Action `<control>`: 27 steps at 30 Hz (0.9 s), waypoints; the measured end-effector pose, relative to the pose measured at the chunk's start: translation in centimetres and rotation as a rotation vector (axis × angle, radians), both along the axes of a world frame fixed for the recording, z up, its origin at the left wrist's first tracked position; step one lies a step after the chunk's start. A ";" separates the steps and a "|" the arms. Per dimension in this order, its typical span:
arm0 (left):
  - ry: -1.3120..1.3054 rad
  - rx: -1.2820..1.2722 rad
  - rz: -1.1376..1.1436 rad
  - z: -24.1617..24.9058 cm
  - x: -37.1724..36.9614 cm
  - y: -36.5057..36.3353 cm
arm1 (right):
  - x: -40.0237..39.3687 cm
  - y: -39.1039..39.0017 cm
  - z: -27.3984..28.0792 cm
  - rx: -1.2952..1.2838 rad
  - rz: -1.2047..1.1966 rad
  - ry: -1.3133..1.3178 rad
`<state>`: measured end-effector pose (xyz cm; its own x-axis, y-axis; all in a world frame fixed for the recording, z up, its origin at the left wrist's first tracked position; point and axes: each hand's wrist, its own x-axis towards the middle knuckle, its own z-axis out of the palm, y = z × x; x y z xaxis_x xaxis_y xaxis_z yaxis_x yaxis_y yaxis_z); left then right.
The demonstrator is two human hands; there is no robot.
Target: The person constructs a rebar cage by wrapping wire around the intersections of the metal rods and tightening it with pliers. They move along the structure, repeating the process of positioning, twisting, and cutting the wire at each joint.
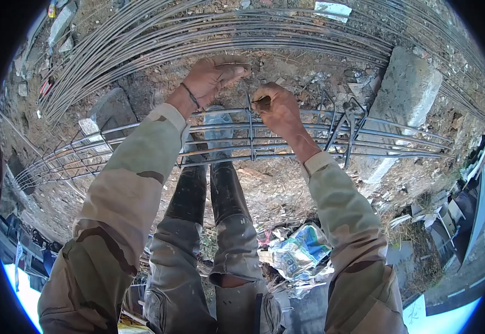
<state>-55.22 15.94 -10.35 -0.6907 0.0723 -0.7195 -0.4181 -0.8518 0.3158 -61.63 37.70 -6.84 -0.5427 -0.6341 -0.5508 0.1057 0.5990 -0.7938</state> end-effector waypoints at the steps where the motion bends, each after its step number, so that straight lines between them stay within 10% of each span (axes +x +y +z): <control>1: 0.017 -0.198 -0.084 -0.1 -0.4 0.1 | 0.0 0.0 0.3 -0.077 0.019 0.031; 7: -0.061 -0.750 -0.427 -1.8 -8.1 0.0 | -1.2 -1.9 3.6 -0.228 0.528 0.728; 12: 0.408 -0.813 -0.559 2.4 -14.4 3.5 | -4.7 -3.8 4.3 -0.233 1.172 0.712; 15: 0.542 -0.838 -0.648 3.2 -14.6 4.0 | -5.2 -3.3 3.3 -0.254 1.145 0.756; 17: 0.244 -1.563 -0.473 3.6 -10.7 4.1 | -5.2 -3.0 3.3 -0.221 1.087 0.640; 20: -0.512 -1.158 0.014 9.9 0.1 5.5 | -4.7 -3.6 4.1 -0.136 0.959 0.468; 27: -0.461 -1.047 -0.022 12.4 9.3 14.3 | -4.9 -4.2 3.9 -0.041 0.828 0.319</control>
